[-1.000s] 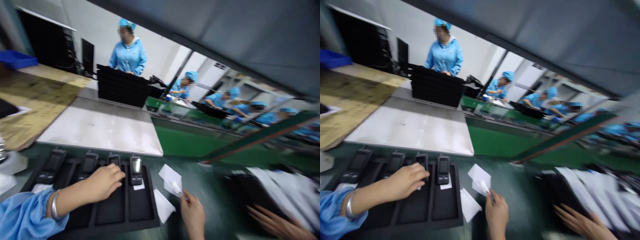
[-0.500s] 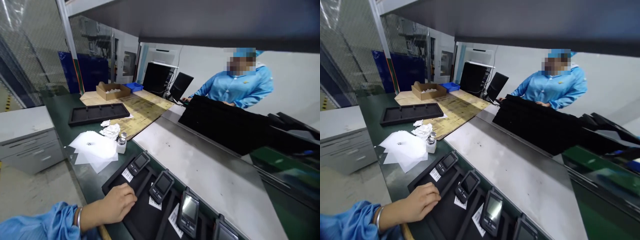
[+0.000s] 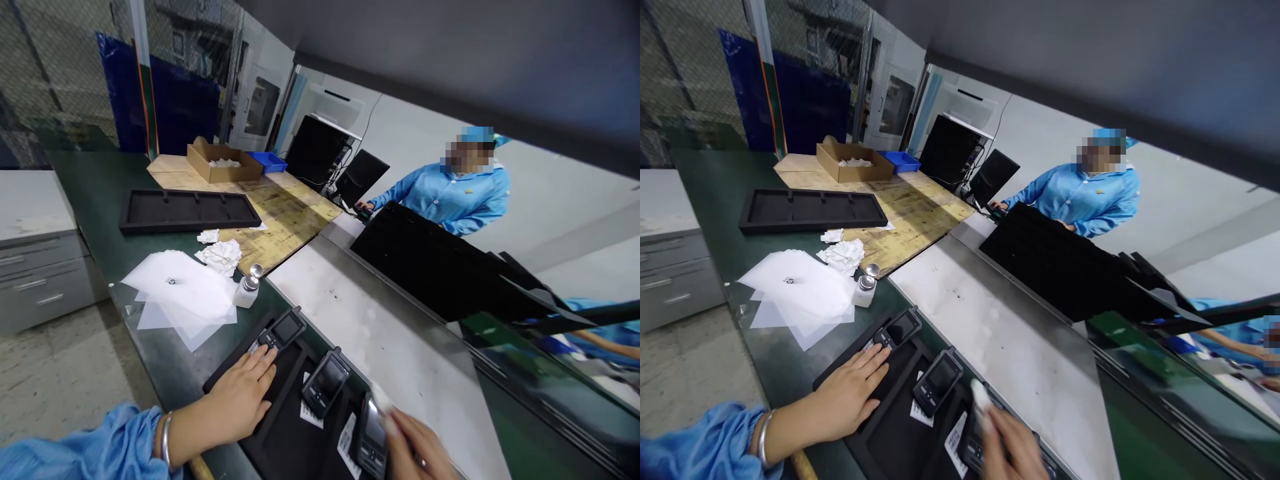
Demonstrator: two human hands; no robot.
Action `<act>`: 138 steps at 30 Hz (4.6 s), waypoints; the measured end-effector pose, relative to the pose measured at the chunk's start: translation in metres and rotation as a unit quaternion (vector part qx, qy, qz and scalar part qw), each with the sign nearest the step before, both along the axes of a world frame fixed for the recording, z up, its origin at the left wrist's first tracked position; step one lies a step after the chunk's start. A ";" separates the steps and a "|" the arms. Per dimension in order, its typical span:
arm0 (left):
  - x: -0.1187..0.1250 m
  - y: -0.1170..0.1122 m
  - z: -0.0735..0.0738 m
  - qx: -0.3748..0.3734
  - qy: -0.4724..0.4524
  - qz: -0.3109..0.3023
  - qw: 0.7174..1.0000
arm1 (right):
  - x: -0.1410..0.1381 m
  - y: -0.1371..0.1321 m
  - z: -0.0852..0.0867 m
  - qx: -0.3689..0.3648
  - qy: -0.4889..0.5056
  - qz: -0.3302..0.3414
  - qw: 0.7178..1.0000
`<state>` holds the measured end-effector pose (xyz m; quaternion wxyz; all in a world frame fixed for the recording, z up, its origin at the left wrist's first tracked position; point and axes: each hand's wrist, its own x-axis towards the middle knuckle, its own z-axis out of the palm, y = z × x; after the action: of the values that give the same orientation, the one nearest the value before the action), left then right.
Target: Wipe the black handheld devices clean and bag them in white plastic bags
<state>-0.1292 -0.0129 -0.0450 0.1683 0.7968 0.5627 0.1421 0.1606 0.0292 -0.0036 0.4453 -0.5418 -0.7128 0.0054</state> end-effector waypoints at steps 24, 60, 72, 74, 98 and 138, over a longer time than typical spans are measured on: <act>0.003 0.014 -0.036 -0.033 -0.020 -0.046 0.998 | -0.146 0.084 -0.034 0.017 -0.294 0.155 0.943; 0.001 0.011 -0.019 -0.034 -0.017 -0.021 0.999 | -0.140 0.085 -0.033 0.000 -0.276 0.093 0.957; 0.001 0.008 -0.015 0.000 0.006 -0.015 1.000 | -0.151 0.076 -0.032 -0.010 -0.253 0.090 0.963; 0.000 0.009 -0.013 0.001 0.009 -0.019 1.000 | -0.153 0.067 -0.037 -0.014 -0.236 0.103 0.966; 0.075 0.011 -0.023 0.056 0.033 -0.176 0.982 | -0.047 0.037 -0.036 -0.019 -0.235 0.098 0.967; 0.082 0.003 -0.016 0.140 0.041 -0.173 0.974 | 0.028 0.023 -0.007 0.035 -0.156 -0.067 0.985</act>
<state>-0.0477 -0.0102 -0.0605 0.0539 0.9027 0.3975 0.1555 0.1885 0.0523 -0.0108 0.3466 -0.5663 -0.7356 -0.1345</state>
